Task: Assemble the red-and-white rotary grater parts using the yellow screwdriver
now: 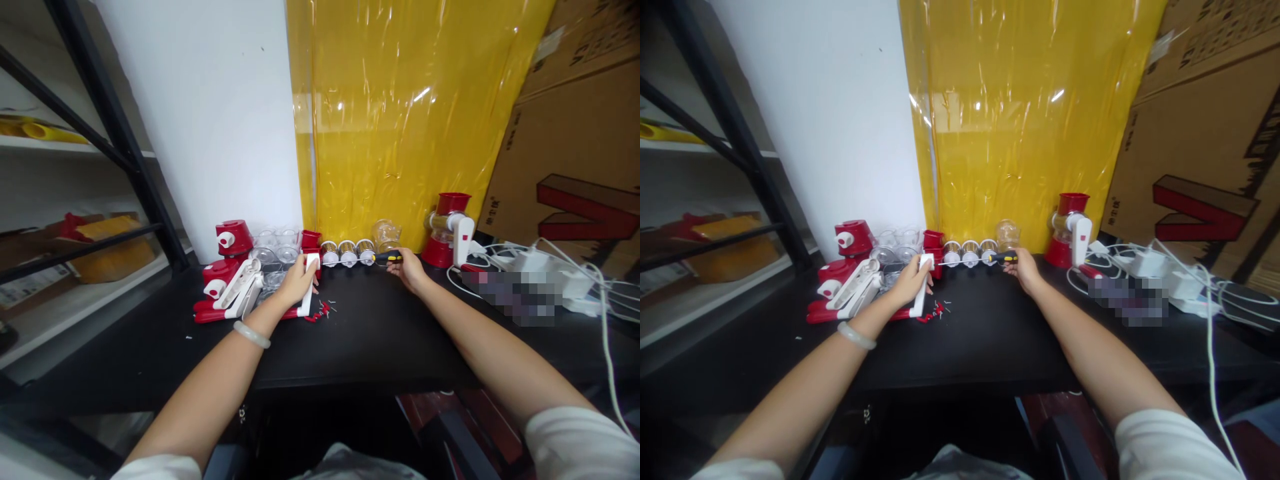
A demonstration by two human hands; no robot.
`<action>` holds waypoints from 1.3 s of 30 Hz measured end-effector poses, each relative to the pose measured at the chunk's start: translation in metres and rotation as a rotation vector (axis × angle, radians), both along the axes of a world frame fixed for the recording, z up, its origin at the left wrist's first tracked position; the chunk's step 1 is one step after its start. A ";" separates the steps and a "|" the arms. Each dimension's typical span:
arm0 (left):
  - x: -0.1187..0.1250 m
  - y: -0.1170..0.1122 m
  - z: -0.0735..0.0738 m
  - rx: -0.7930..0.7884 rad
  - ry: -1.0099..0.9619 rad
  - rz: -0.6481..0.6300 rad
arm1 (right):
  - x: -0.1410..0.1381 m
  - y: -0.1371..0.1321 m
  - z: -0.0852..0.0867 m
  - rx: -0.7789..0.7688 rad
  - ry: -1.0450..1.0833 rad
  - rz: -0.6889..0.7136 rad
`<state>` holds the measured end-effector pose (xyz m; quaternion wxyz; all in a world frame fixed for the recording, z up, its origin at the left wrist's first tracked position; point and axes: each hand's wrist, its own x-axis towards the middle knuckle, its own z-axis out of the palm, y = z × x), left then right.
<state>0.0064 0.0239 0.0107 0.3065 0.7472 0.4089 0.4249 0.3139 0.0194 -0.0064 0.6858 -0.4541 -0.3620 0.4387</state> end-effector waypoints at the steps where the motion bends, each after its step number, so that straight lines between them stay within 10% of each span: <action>1: 0.000 0.000 0.000 0.000 0.001 -0.002 | 0.000 0.000 0.000 -0.002 -0.002 -0.004; 39: 0.000 -0.001 0.000 0.006 0.011 -0.018 | 0.011 0.005 -0.008 0.123 -0.289 -0.146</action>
